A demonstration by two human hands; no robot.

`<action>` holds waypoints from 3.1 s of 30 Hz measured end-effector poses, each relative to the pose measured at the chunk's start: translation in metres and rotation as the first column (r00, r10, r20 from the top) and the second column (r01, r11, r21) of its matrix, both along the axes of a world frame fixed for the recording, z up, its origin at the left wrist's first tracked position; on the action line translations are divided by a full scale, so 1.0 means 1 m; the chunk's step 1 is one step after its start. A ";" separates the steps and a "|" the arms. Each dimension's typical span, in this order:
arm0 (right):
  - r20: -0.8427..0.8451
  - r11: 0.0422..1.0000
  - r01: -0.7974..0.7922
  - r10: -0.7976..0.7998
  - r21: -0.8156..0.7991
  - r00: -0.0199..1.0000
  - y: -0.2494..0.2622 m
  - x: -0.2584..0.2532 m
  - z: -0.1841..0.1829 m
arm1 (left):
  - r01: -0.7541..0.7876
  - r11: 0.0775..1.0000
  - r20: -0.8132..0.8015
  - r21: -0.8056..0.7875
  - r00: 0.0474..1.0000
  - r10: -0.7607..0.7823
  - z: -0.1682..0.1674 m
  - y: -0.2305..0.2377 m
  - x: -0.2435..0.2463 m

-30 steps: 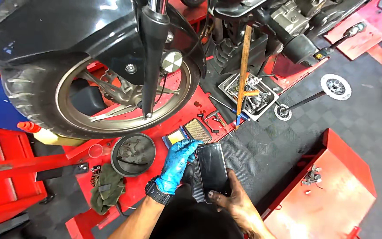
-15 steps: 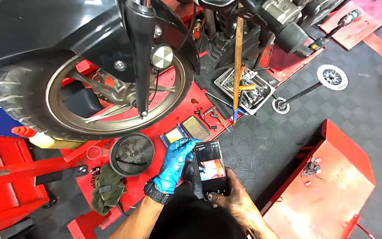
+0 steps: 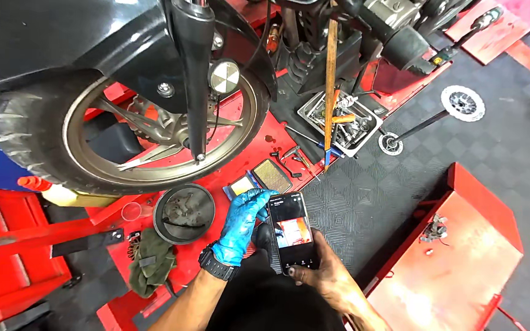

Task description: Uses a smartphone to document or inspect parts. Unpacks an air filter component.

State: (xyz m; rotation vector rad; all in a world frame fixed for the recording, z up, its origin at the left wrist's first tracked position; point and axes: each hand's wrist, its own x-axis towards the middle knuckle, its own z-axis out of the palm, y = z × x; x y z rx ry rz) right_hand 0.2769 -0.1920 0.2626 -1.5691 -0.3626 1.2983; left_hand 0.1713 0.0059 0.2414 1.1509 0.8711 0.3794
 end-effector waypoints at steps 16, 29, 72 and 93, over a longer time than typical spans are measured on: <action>0.008 1.000 -0.018 0.018 0.012 1.000 0.004 0.004 -0.001 | -0.035 0.999 0.004 -0.031 0.999 0.035 -0.002 0.005 0.004; 0.176 0.986 -0.134 0.150 -0.096 0.973 0.004 0.010 -0.001 | -0.078 0.993 0.022 -0.087 0.997 0.080 -0.008 0.009 0.011; 0.642 0.186 -0.933 0.764 -0.307 -0.059 0.188 -0.189 -0.241 | -0.859 0.505 -0.600 -0.086 0.450 0.662 -0.205 -0.055 -0.280; 0.553 0.820 -0.175 0.508 -0.545 0.660 0.215 0.001 -0.270 | 0.044 0.956 -0.750 0.292 0.631 0.200 -0.176 -0.004 -0.046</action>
